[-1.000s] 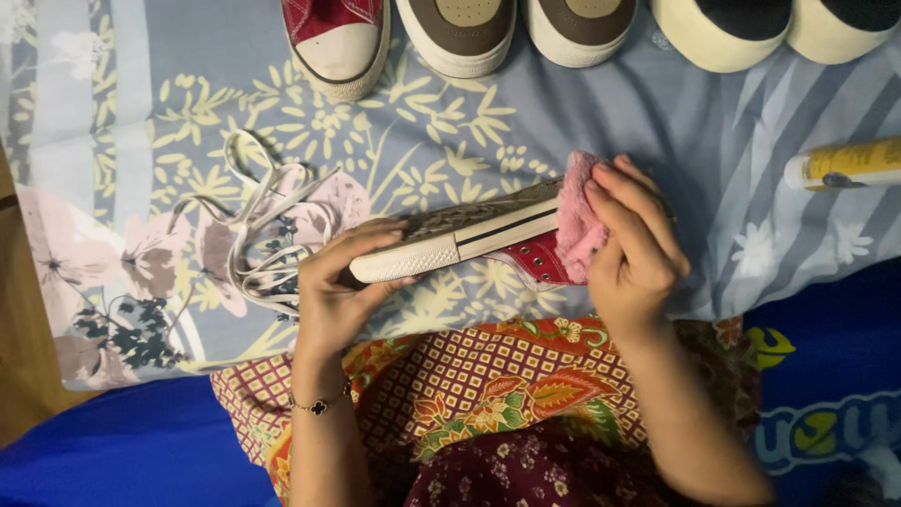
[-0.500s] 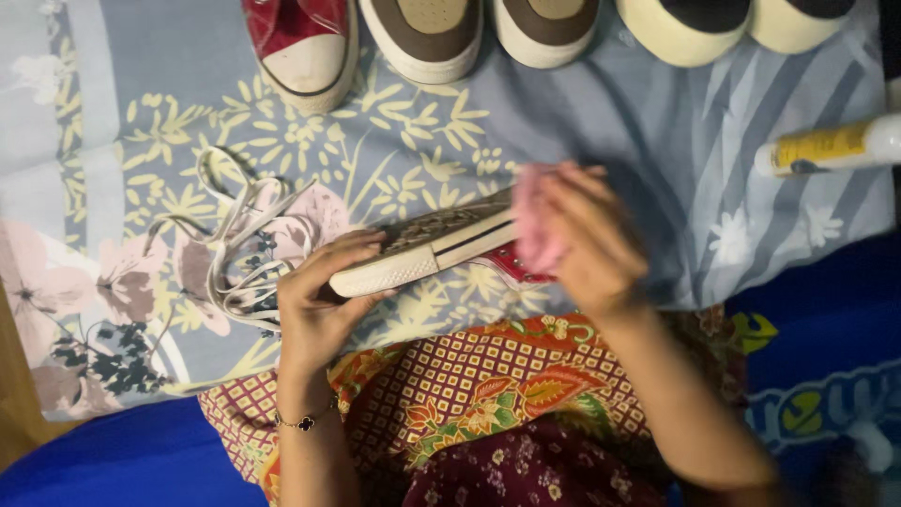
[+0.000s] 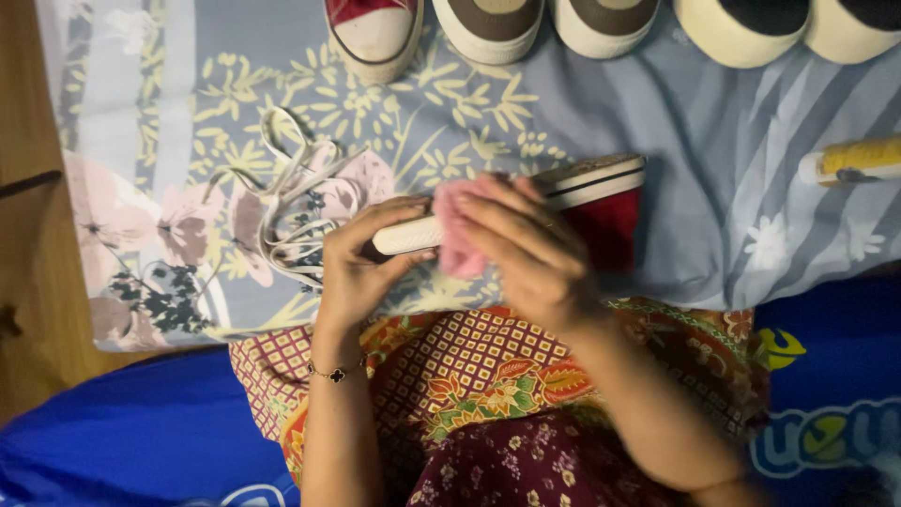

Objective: The person cleans a red high-top sneaker by spraying a cleaning solution and wiping the shoe with a pink cloth. They focus on the white rubber toe cap, side panels, and sole, repeatedly applying spray and wiping different areas.

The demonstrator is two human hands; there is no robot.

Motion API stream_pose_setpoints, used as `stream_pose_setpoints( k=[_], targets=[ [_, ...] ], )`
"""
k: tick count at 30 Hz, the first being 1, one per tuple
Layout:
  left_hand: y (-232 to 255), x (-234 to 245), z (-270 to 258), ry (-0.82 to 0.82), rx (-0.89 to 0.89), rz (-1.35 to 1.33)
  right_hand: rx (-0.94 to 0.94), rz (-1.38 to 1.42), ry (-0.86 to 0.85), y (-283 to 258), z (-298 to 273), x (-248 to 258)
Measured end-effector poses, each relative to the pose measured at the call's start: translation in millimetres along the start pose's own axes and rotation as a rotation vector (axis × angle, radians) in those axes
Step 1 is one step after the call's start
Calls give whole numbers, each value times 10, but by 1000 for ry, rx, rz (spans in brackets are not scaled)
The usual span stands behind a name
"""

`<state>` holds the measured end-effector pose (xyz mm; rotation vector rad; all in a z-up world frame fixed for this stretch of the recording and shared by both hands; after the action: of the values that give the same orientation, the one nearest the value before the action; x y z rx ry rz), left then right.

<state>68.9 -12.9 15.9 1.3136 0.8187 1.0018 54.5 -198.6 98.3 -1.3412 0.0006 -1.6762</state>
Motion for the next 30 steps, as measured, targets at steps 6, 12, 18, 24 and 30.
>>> stream_pose_setpoints(
  k=[6, 12, 18, 24, 30],
  targets=[
    [-56, 1, -18, 34, -27, -17, -207, -150, 165, 498, -387, 597],
    [209, -32, 14, 129, -153, -91, -237, -16, 268, 159, -202, 497],
    [743, -384, 210, 141, -268, 31, 310, -31, 114, -814, 351, 514],
    [1077, -447, 333, 97, -333, 72, 325, -102, 36, -650, 268, 768],
    [1120, -506, 294, 47, -325, 47, -28, -104, 255, -199, -46, 876]
  ],
)
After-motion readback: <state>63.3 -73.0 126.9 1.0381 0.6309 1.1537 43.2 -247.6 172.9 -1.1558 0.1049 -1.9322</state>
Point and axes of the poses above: each hand's wrist, its own z-axis towards the middle knuckle, its own x-axis out of the back of the hand, y = z × x, the point moved 7 cm from there along z, towards the middle knuckle, and after that the axes turned 12 degrees about -y, right-handed, at the moved point
